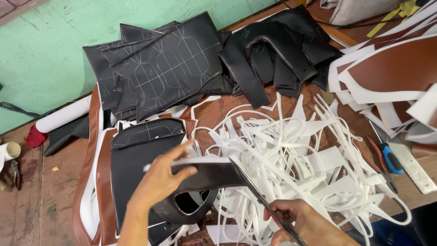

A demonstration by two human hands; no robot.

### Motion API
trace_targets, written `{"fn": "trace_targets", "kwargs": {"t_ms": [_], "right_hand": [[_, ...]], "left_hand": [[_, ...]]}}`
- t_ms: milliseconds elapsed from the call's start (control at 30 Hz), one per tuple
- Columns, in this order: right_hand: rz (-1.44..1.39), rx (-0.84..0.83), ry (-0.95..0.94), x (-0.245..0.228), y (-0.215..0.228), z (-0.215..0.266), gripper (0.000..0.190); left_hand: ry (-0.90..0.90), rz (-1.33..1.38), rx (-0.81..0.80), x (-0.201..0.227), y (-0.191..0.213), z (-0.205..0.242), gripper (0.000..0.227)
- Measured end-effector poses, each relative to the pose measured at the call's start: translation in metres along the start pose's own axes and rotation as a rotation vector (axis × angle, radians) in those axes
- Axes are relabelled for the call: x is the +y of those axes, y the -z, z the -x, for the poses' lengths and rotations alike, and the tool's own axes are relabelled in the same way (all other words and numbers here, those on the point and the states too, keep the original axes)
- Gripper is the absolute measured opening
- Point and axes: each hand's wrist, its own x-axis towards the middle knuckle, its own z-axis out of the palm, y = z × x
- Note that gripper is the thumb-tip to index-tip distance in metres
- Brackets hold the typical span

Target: The person uses shears to trim the edges of black synthetic leather material, handling several different pre-cut pieces one at a time over a wooden workbench covered in scrap material.

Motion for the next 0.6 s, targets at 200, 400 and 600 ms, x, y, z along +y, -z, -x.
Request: {"fn": "trace_targets", "kwargs": {"t_ms": [200, 400, 600], "right_hand": [[-0.153, 0.009, 0.038, -0.019, 0.001, -0.003, 0.054], [-0.061, 0.003, -0.023, -0.001, -0.01, -0.009, 0.055], [-0.193, -0.031, 0.069, 0.046, 0.0, -0.01, 0.062]], "left_hand": [[0.475, 0.88, 0.659, 0.015, -0.108, 0.063, 0.022], [0.989, 2.007, 0.493, -0.016, -0.206, 0.078, 0.059], [0.669, 1.773, 0.921, -0.028, -0.173, 0.06, 0.049]]}}
